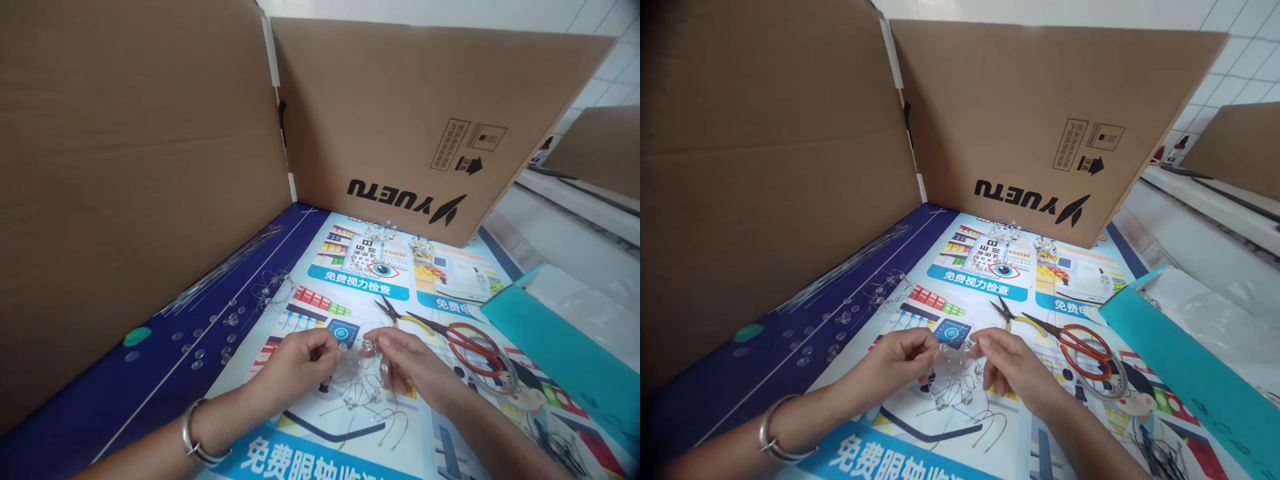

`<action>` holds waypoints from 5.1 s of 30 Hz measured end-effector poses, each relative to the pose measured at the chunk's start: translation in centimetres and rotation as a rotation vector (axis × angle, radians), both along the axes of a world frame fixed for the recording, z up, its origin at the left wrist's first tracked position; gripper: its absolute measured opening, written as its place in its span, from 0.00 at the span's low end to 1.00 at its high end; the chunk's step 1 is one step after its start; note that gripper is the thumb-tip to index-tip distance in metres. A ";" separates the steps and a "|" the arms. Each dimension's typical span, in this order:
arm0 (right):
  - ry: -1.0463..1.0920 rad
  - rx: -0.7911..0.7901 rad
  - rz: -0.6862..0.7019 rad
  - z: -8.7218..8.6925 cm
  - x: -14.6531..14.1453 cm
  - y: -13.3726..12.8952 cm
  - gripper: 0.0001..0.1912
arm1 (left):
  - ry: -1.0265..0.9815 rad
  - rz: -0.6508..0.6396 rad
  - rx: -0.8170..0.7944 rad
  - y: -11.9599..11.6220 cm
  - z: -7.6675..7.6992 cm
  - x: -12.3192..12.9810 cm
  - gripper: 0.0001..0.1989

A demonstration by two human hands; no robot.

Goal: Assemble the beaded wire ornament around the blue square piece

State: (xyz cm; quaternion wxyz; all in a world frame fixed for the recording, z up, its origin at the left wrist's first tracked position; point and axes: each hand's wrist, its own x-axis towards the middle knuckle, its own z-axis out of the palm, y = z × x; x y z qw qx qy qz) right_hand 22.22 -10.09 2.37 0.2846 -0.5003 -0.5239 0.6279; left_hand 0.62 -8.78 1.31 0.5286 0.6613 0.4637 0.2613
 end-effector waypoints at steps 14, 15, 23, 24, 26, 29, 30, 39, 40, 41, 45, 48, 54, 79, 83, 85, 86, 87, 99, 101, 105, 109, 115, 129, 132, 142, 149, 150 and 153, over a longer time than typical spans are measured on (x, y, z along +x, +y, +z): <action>0.045 -0.045 0.058 -0.3 -0.2 -0.4 0.14 | 0.096 -0.016 0.147 0.0 -0.1 0.0 0.06; 0.044 -0.033 0.046 -0.2 -0.2 -0.3 0.13 | 0.086 -0.014 0.154 0.0 -0.1 0.0 0.06; 0.063 0.028 -0.029 -0.2 -0.4 -0.3 0.08 | -0.104 -0.032 -0.018 0.0 -0.1 0.2 0.09; 0.059 0.038 -0.032 -0.2 -0.4 -0.3 0.08 | -0.126 -0.039 -0.099 0.0 -0.1 0.2 0.09; 0.053 0.047 -0.044 -0.1 -0.5 -0.4 0.07 | -0.164 -0.039 -0.178 0.0 -0.1 0.1 0.10; 0.050 0.047 -0.065 -0.1 -0.4 -0.4 0.07 | -0.208 -0.026 -0.205 0.2 0.0 0.0 0.09; 0.052 0.043 -0.067 -0.1 -0.4 -0.4 0.07 | -0.220 -0.021 -0.202 0.2 0.1 0.0 0.08; 0.064 0.021 -0.068 -0.3 -0.4 -0.1 0.07 | -0.304 -0.016 -0.170 0.8 0.9 -0.3 0.06; 0.075 0.019 -0.070 -0.3 -0.5 -0.1 0.07 | -0.307 -0.018 -0.176 0.8 0.9 -0.4 0.07; 0.087 0.016 -0.071 -0.2 -0.5 -0.1 0.07 | -0.303 -0.017 -0.186 0.9 0.8 -0.5 0.08; 0.132 -0.002 -0.081 -0.2 -0.5 -0.2 0.06 | -0.266 0.011 -0.237 1.1 0.1 -0.6 0.07; 0.154 -0.007 -0.082 -0.3 -0.4 -0.2 0.06 | -0.247 -0.021 -0.270 1.2 -0.3 -0.6 0.08; 0.160 -0.011 -0.090 -0.4 -0.5 -0.1 0.08 | -0.306 -0.074 -0.375 1.0 -0.4 -0.5 0.13; 0.074 -0.057 -0.056 0.0 -0.9 0.6 0.12 | -0.201 -0.019 -0.241 1.1 1.5 -1.2 0.07; 0.034 -0.072 -0.028 0.1 -1.2 0.8 0.09 | -0.178 -0.034 -0.222 1.2 1.3 -1.4 0.08; 0.011 -0.086 -0.026 0.2 -1.4 0.9 0.10 | -0.153 -0.019 -0.223 1.3 1.2 -1.4 0.08; -0.004 -0.091 -0.028 0.4 -1.6 1.0 0.10 | -0.139 -0.005 -0.227 1.3 1.1 -1.4 0.08; -0.018 -0.100 -0.022 0.6 -1.7 1.0 0.11 | -0.127 -0.008 -0.239 1.4 1.1 -1.4 0.08; -0.201 -0.131 -0.035 1.3 -2.0 2.1 0.16 | -0.199 0.000 -0.253 1.5 -0.2 -1.4 0.07; -0.220 -0.144 -0.029 0.6 -2.1 2.4 0.17 | -0.194 0.018 -0.232 1.6 -0.4 -1.6 0.07; -0.228 -0.105 -0.003 -0.4 -2.1 2.6 0.17 | -0.146 0.040 -0.141 1.8 -0.9 -1.9 0.05; -0.233 -0.041 0.036 -0.9 -2.0 2.4 0.17 | -0.073 0.039 -0.083 1.7 -1.3 -1.9 0.07; -0.236 0.023 0.028 -2.2 -1.7 2.1 0.17 | -0.034 0.070 -0.025 1.8 -1.7 -1.9 0.08; -0.205 0.119 -0.131 -2.6 -1.7 1.1 0.17 | -0.040 0.068 -0.045 1.8 -1.1 -1.9 0.07; -0.217 0.096 -0.120 -2.6 -1.5 1.2 0.18 | -0.043 0.056 -0.122 2.0 -1.1 -1.8 0.07; -0.274 0.151 -0.064 -0.6 -0.7 0.7 0.14 | -0.051 0.043 -0.148 1.8 -0.6 -1.3 0.06; -0.311 0.209 -0.022 -1.1 0.0 0.8 0.10 | -0.056 0.039 -0.121 1.7 -1.3 -1.0 0.07; -0.320 0.218 -0.023 -1.3 0.0 0.8 0.10 | -0.056 0.040 -0.123 1.7 -1.3 -1.0 0.07; -0.349 0.250 -0.028 -1.6 0.0 0.8 0.10 | -0.061 0.044 -0.133 1.7 -1.4 -0.9 0.08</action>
